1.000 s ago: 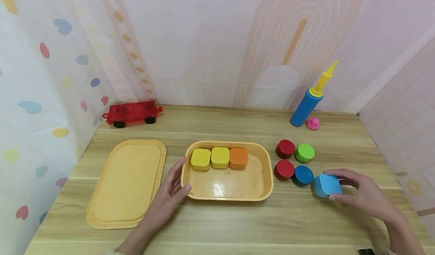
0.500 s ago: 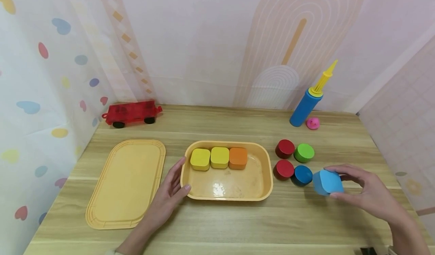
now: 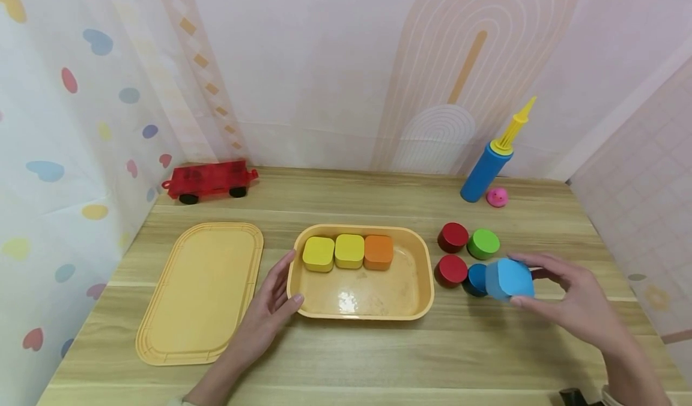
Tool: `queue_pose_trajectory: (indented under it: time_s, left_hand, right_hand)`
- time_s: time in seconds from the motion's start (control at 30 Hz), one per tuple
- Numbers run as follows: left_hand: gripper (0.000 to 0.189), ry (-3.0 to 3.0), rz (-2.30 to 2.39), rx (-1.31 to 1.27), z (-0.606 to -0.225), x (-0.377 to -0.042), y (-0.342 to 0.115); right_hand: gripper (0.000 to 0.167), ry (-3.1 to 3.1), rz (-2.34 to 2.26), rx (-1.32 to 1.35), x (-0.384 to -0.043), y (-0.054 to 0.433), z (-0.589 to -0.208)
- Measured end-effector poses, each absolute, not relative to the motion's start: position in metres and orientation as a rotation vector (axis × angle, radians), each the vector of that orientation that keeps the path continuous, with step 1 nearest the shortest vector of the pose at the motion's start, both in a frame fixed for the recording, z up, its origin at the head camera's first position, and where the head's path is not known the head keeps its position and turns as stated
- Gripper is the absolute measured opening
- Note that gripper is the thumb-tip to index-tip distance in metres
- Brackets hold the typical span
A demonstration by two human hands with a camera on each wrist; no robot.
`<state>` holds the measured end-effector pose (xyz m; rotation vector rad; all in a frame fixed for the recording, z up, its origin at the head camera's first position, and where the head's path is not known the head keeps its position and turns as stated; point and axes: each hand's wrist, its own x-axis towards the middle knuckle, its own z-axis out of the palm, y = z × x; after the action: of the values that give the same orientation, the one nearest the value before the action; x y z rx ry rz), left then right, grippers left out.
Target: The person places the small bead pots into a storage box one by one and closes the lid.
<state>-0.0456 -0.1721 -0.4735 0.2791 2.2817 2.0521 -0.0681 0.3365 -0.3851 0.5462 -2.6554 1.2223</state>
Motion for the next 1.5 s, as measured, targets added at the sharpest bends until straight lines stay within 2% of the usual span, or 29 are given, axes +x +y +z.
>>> queue_pose_trajectory:
  time_s: [0.17, 0.47, 1.2, 1.5]
  left_hand:
    - [0.073, 2.282, 2.050, 0.284, -0.473, -0.045, -0.172]
    - [0.073, 2.286, 2.051, 0.292, -0.472, -0.046, -0.172]
    - [0.073, 2.300, 2.033, 0.273, -0.474, -0.046, -0.172]
    - [0.073, 2.294, 2.032, 0.263, -0.473, -0.046, -0.172]
  right_hand:
    - [0.075, -2.613, 1.285, 0.568, -0.070, 0.321, -0.382]
    - [0.063, -2.581, 1.357, 0.506, -0.074, 0.295, -0.384]
    - [0.056, -2.628, 1.497, 0.539, -0.093, 0.232, -0.392]
    - [0.053, -2.713, 1.376, 0.553, -0.102, 0.214, -0.404]
